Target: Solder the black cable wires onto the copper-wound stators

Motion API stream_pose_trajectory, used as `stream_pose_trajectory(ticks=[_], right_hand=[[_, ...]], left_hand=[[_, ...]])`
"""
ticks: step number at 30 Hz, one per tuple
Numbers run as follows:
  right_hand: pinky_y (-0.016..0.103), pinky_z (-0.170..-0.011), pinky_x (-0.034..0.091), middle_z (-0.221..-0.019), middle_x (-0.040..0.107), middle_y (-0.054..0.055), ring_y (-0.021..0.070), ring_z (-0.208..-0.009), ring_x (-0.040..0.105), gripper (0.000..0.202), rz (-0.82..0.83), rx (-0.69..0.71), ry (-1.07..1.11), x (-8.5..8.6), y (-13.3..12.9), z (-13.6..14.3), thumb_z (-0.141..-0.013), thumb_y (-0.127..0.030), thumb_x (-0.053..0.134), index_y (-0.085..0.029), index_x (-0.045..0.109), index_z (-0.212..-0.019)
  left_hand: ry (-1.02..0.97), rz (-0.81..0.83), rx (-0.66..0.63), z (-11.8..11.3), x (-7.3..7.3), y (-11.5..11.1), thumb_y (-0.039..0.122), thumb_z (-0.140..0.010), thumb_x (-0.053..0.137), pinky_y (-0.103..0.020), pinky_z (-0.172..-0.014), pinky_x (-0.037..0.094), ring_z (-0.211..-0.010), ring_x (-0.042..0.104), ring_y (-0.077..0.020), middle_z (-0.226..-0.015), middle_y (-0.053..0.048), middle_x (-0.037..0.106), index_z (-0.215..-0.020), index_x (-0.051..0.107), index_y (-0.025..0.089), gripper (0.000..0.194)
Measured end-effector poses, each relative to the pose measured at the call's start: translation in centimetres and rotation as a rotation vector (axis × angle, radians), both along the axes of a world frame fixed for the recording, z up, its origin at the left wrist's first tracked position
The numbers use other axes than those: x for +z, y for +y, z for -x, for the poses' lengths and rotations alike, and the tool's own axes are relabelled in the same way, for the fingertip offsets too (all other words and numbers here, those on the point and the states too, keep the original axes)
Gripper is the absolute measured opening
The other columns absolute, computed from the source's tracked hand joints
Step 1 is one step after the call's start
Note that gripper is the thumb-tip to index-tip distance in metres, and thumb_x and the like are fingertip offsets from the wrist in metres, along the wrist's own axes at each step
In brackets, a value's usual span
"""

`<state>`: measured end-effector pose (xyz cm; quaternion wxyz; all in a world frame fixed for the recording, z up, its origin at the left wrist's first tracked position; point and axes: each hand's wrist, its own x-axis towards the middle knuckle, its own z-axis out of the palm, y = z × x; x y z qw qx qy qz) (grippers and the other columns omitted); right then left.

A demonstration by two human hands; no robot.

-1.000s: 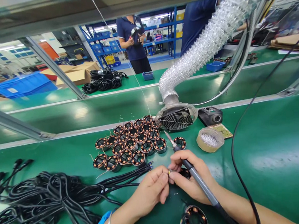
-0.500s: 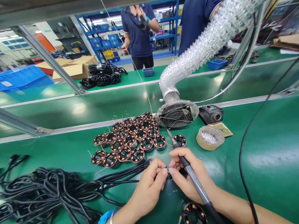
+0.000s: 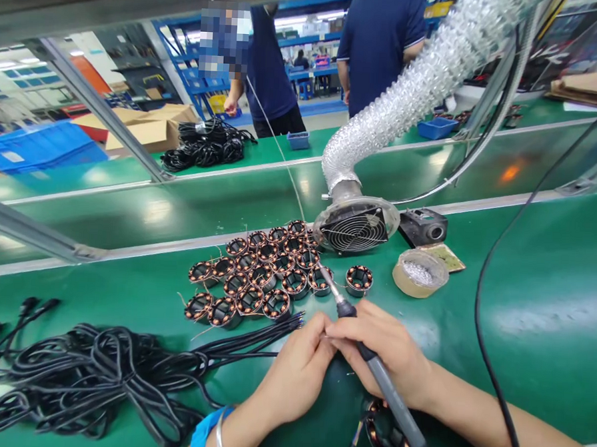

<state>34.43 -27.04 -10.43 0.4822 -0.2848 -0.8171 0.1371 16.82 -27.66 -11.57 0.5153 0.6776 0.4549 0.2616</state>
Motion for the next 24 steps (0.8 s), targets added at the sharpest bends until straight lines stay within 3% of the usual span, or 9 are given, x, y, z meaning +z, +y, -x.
stream_pose_trajectory(ticks=[7, 12, 17, 20, 24], right_hand=[[0.028, -0.067, 0.049, -0.083, 0.066, 0.002, 0.0149, -0.071, 0.055, 0.030, 0.099, 0.020, 0.019, -0.8, 1.0, -1.5, -0.088, -0.004, 0.053, -0.020, 0.054, -0.113], [0.027, -0.068, 0.050, -0.082, 0.065, 0.002, 0.0143, -0.073, 0.056, 0.033, 0.108, 0.073, -0.033, -1.6, 1.3, -2.2, -0.090, -0.005, 0.055, -0.018, 0.052, -0.120], [0.028, -0.068, 0.051, -0.084, 0.064, 0.003, 0.0148, -0.073, 0.055, 0.033, 0.072, 0.069, -0.054, -1.7, 0.9, -1.7, -0.090, -0.004, 0.054, -0.016, 0.052, -0.120], [0.027, -0.063, 0.051, -0.085, 0.065, 0.004, 0.0147, -0.068, 0.054, 0.032, 0.029, -0.013, -0.018, -1.6, 0.6, -1.2, -0.087, -0.002, 0.053, -0.017, 0.053, -0.115], [0.028, -0.061, 0.052, -0.083, 0.067, 0.003, 0.0157, -0.067, 0.056, 0.032, 0.032, -0.086, 0.018, -1.7, 0.4, -1.5, -0.084, -0.004, 0.055, -0.019, 0.055, -0.112]], left_hand=[[0.194, -0.043, -0.057, 0.3, 1.6, 0.4, 0.032, -0.097, 0.044, -0.028, -0.066, 0.034, -0.070, 0.048, -0.0160, -0.075, 0.002, 0.055, -0.084, 0.050, 0.021, 0.019], [0.192, -0.005, -0.062, 0.8, 1.3, 0.7, 0.034, -0.096, 0.046, -0.027, -0.062, 0.031, -0.066, 0.045, -0.0145, -0.069, 0.004, 0.052, -0.082, 0.050, 0.020, 0.020], [0.007, 0.100, -0.039, 0.5, 0.2, 1.2, 0.037, -0.093, 0.050, -0.025, -0.060, 0.030, -0.064, 0.040, -0.0129, -0.068, 0.004, 0.046, -0.078, 0.051, 0.019, 0.023], [-0.154, 0.201, -0.007, 0.1, -0.4, 1.5, 0.039, -0.089, 0.053, -0.024, -0.059, 0.030, -0.062, 0.036, -0.0119, -0.065, 0.005, 0.042, -0.077, 0.052, 0.017, 0.025], [-0.202, 0.262, 0.077, -0.4, -0.8, 1.9, 0.034, -0.082, 0.056, -0.023, -0.054, 0.026, -0.055, 0.031, -0.0106, -0.058, 0.007, 0.039, -0.073, 0.051, 0.018, 0.020]])
